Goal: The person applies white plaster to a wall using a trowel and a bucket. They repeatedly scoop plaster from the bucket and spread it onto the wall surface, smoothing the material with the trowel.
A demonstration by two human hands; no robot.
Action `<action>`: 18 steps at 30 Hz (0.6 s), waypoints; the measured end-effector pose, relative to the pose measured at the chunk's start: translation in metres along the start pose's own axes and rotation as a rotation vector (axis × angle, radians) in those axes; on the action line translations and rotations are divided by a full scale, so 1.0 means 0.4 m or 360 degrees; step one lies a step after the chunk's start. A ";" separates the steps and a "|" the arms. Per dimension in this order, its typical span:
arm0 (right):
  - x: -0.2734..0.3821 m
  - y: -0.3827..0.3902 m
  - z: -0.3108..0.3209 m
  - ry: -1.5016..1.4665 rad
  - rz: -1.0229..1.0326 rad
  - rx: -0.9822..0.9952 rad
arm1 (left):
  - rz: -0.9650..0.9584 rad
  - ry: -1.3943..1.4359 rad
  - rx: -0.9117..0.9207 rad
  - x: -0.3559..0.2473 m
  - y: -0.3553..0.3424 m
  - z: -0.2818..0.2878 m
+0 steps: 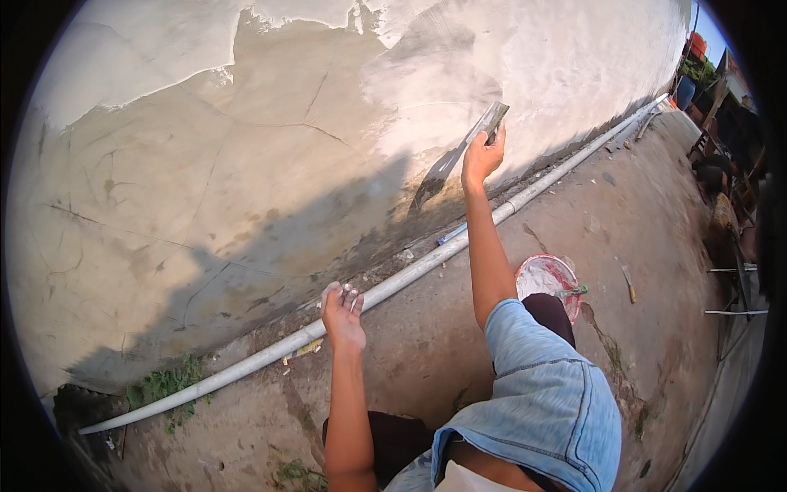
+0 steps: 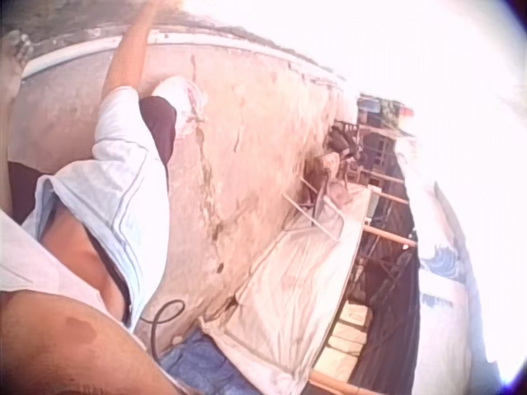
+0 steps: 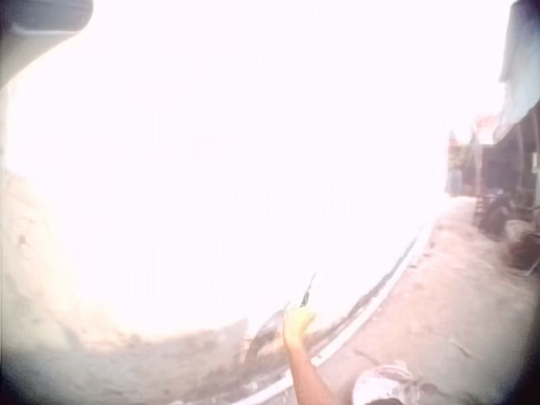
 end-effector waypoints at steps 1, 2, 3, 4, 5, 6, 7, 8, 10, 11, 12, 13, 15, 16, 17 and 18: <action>0.076 0.078 -0.019 0.0011 -0.0053 0.0070 | -0.0022 0.0007 -0.0005 -0.008 0.000 0.006; 0.120 0.135 -0.037 -0.0039 0.0128 0.0158 | -0.0018 0.0012 0.0009 -0.003 0.003 0.003; 0.159 0.193 -0.057 -0.0090 0.0308 0.0240 | -0.0010 -0.0002 0.0003 0.002 0.004 0.003; 0.205 0.272 -0.078 -0.0107 0.0560 0.0263 | -0.0013 -0.0020 -0.0013 0.000 0.004 0.010; 0.259 0.358 -0.093 -0.0119 0.0790 0.0381 | -0.0020 -0.0031 -0.0028 -0.004 0.003 0.017; 0.294 0.435 -0.108 -0.0162 0.0782 0.0551 | -0.0013 -0.0039 -0.0031 0.000 0.002 0.014; 0.323 0.503 -0.117 -0.0138 0.0903 0.0593 | -0.0008 -0.0045 -0.0030 0.003 0.002 0.014; 0.347 0.567 -0.127 -0.0120 0.1018 0.0640 | -0.0011 -0.0052 -0.0037 0.004 -0.001 0.017; 0.382 0.664 -0.136 -0.0184 0.1259 0.0715 | -0.0011 -0.0051 -0.0011 0.006 -0.012 0.018; 0.379 0.677 -0.136 -0.0206 0.1325 0.0753 | -0.0010 -0.0052 -0.0002 0.005 -0.015 0.018; 0.380 0.693 -0.134 -0.0225 0.1392 0.0802 | -0.0009 -0.0030 -0.0004 0.005 -0.014 0.020; 0.381 0.706 -0.136 -0.0243 0.1458 0.0849 | -0.0008 -0.0010 -0.0005 0.007 -0.014 0.019; 0.364 0.661 -0.090 -0.0431 0.1575 0.1015 | -0.0015 0.0013 -0.0030 -0.003 -0.012 0.027; 0.368 0.596 -0.061 -0.0515 0.1450 0.0921 | -0.0013 0.0022 -0.0044 -0.006 -0.008 0.024; 0.369 0.531 -0.040 -0.0597 0.1317 0.0836 | -0.0009 0.0032 -0.0068 -0.010 -0.003 0.029; 0.353 0.458 -0.028 -0.0602 0.1185 0.0630 | -0.0010 0.0039 -0.0056 -0.012 -0.002 0.029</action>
Point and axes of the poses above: each hand's wrist, its own y-axis away from the middle knuckle, its own z-axis out of the back of the hand, x = y × z, the point moved 4 cm from there along -y, towards the middle knuckle, and after that the axes turned 2 degrees about y, right-handed, at the moved point
